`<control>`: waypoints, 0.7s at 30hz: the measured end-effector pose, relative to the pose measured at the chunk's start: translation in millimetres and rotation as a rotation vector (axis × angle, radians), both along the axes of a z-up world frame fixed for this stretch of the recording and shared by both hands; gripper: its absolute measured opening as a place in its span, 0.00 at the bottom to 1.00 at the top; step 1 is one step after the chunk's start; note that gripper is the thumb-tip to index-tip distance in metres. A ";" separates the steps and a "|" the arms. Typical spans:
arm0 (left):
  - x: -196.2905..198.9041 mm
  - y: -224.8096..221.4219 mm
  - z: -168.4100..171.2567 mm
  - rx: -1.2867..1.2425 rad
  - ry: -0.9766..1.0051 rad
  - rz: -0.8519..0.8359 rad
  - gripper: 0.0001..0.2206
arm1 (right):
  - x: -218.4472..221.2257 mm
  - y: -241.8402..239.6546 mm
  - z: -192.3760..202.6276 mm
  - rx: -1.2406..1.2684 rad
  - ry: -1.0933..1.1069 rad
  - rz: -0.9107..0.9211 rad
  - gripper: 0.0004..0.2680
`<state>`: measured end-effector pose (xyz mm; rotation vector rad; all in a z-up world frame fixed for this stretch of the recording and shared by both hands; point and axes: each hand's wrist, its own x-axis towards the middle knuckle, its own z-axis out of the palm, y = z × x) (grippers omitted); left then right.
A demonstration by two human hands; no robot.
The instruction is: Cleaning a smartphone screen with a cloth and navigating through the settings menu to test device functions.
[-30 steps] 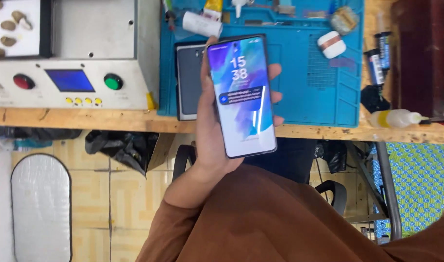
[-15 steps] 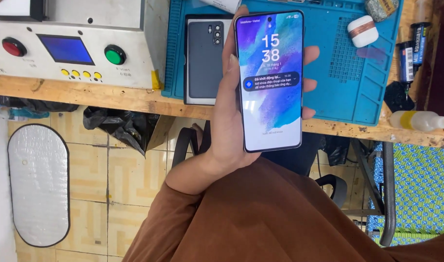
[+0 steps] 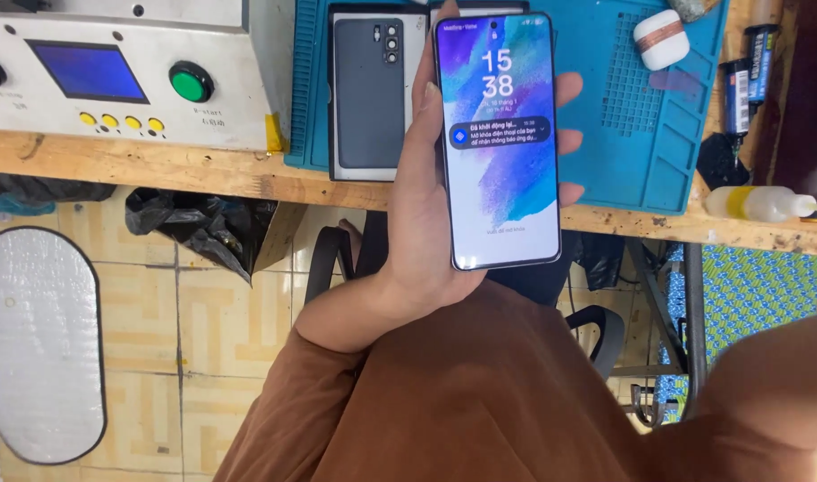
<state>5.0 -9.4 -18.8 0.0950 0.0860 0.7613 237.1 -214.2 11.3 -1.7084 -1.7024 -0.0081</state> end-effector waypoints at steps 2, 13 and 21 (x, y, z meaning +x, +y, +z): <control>-0.8 -3.3 1.4 -0.013 0.057 -0.006 0.30 | -56.1 30.4 6.8 0.008 -0.020 0.025 0.06; -7.9 -14.4 16.7 -0.027 0.234 0.080 0.24 | -119.6 95.9 11.3 0.198 -0.143 0.489 0.04; -11.1 -19.3 4.2 -0.054 0.181 0.095 0.24 | -114.5 97.6 4.9 0.323 -0.287 0.537 0.06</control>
